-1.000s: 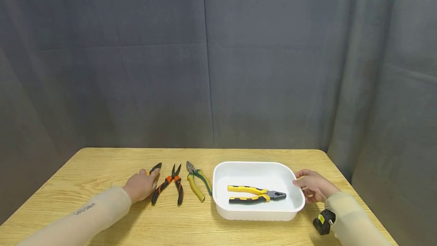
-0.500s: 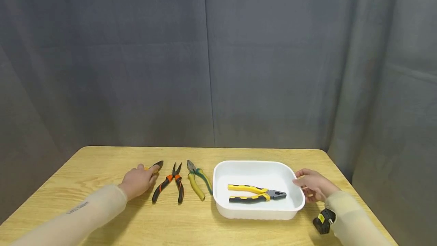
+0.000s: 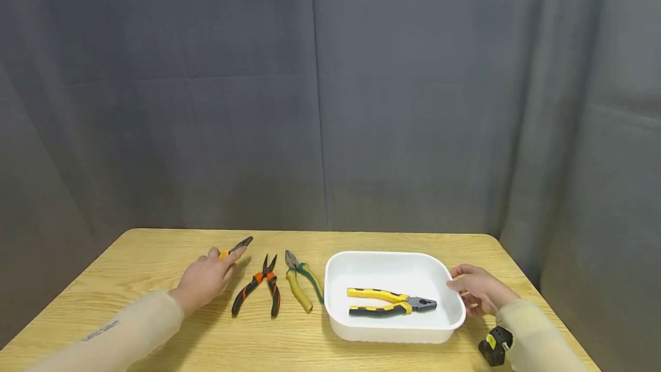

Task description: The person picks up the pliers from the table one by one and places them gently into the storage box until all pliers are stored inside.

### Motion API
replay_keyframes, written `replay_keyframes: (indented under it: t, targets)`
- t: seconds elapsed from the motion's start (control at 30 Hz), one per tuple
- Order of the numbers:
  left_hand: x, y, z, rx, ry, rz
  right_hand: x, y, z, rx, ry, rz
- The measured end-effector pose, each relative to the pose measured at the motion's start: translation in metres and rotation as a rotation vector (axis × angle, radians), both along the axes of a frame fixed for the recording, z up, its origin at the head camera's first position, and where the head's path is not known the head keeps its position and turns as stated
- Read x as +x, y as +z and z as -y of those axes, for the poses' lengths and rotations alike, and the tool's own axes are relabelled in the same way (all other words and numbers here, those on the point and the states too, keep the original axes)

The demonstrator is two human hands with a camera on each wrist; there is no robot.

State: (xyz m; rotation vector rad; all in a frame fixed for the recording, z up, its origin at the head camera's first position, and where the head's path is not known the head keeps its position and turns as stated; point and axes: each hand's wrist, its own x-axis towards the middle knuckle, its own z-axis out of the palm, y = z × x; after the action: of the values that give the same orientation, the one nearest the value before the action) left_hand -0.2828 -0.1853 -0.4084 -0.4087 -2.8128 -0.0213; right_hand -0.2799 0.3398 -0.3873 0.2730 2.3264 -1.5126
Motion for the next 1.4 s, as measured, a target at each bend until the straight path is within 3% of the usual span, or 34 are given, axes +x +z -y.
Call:
replay_keyframes:
  t: [0.37,0.67,0.93,1.2,1.4]
  targets:
    - [0.009,0.019,0.011,0.012,-0.013,-0.040,-0.005,0.001,0.004,-0.005,0.014,-0.013]
    - [0.014,0.023,0.017,-0.031,-0.015,-0.065,-0.004,0.002,0.006,-0.008,0.011,-0.007]
    - [0.019,0.029,0.008,-0.018,-0.054,-0.106,-0.001,0.003,0.003,0.010,0.009,-0.005]
    - [0.027,0.037,0.000,-0.040,-0.085,-0.102,0.000,0.005,-0.001,0.005,-0.004,0.008]
    - [0.032,0.035,-0.002,-0.030,-0.124,-0.163,0.000,0.005,-0.002,0.008,0.001,0.013]
